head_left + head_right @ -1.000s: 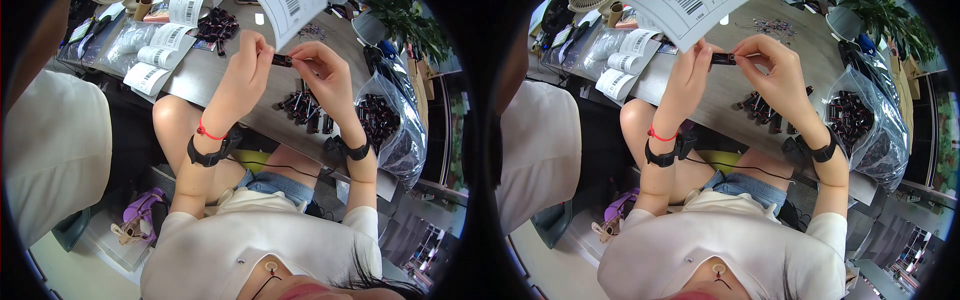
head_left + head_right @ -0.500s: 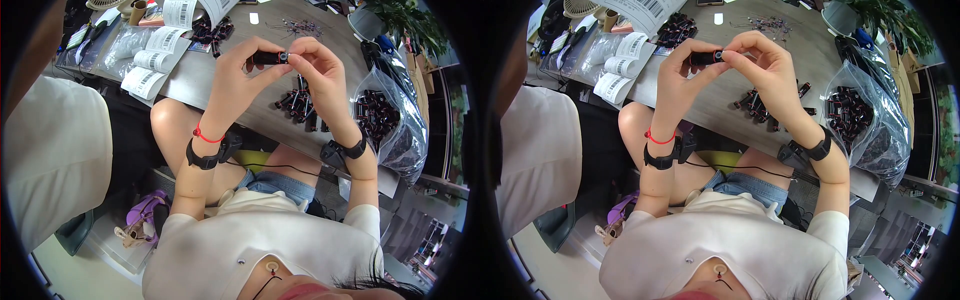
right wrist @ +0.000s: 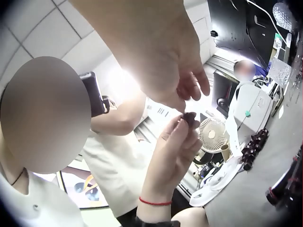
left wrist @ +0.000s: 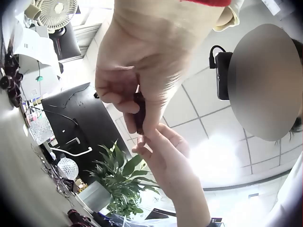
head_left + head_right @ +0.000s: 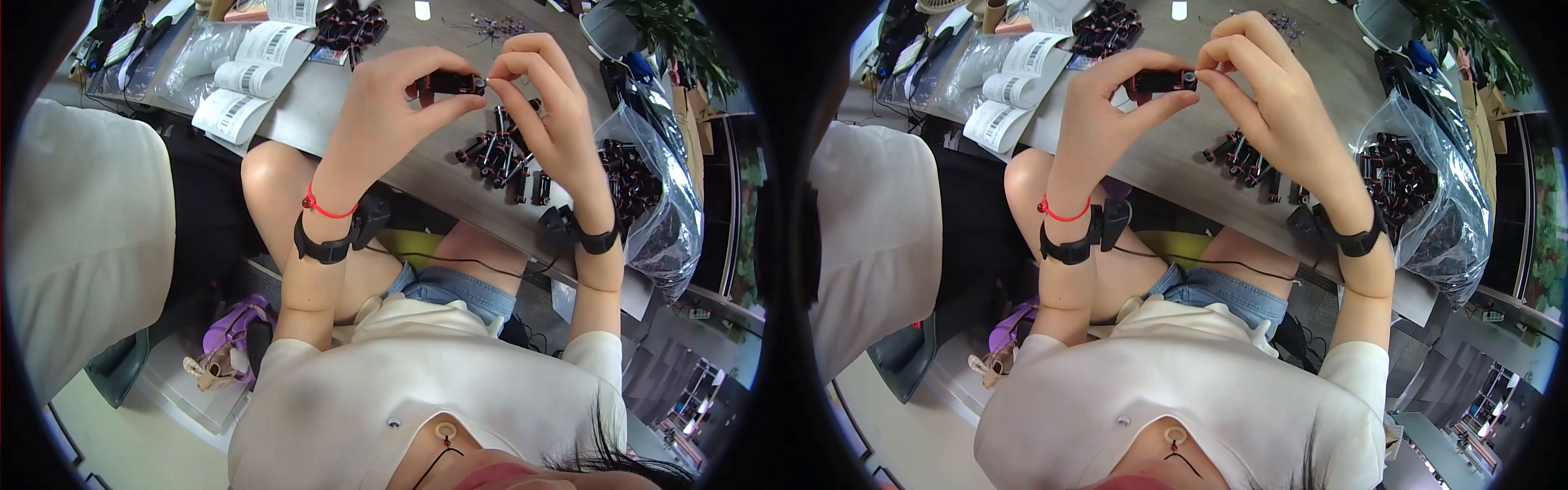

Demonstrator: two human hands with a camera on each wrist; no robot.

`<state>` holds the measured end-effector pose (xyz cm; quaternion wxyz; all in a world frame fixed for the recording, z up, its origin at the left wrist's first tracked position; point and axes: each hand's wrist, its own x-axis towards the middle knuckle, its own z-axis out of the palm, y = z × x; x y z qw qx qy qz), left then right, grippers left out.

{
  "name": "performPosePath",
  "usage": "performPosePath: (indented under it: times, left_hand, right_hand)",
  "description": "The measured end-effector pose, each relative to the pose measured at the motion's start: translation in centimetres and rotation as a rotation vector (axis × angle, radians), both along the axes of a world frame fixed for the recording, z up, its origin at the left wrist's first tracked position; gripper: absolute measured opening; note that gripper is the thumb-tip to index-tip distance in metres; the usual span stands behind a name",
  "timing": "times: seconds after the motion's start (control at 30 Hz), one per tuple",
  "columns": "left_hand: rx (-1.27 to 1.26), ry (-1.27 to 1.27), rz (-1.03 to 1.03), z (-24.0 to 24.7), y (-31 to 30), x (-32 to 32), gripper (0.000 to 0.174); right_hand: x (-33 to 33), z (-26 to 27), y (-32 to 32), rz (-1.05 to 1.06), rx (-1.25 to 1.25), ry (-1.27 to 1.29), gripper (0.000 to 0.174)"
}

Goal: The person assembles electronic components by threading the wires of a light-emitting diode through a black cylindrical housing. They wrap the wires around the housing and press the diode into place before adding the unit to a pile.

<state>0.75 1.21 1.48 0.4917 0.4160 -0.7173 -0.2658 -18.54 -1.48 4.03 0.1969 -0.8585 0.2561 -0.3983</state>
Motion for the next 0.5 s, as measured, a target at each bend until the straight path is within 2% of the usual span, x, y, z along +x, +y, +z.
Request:
performPosePath:
  times: [0.1,0.27,0.37,0.5]
  left_hand:
    - [-0.073,-0.084,-0.005,-0.6,-0.1,-0.1,0.022]
    - [-0.119,-0.102,-0.035,-0.6,0.1,-0.2,0.022]
    - [-0.132,-0.091,-0.033,-0.3,0.1,0.1,0.022]
    - [-0.152,-0.069,-0.032,-0.1,0.2,0.2,0.022]
  right_hand:
    - [-0.5,0.8,0.2,0.026,-0.037,0.263,0.012]
    - [-0.9,0.6,-0.6,0.107,0.093,0.257,0.011]
    - [-0.8,-0.6,-1.3,0.227,0.269,-0.029,0.009]
    - [-0.9,-0.8,-1.0,0.22,0.383,-0.096,0.007]
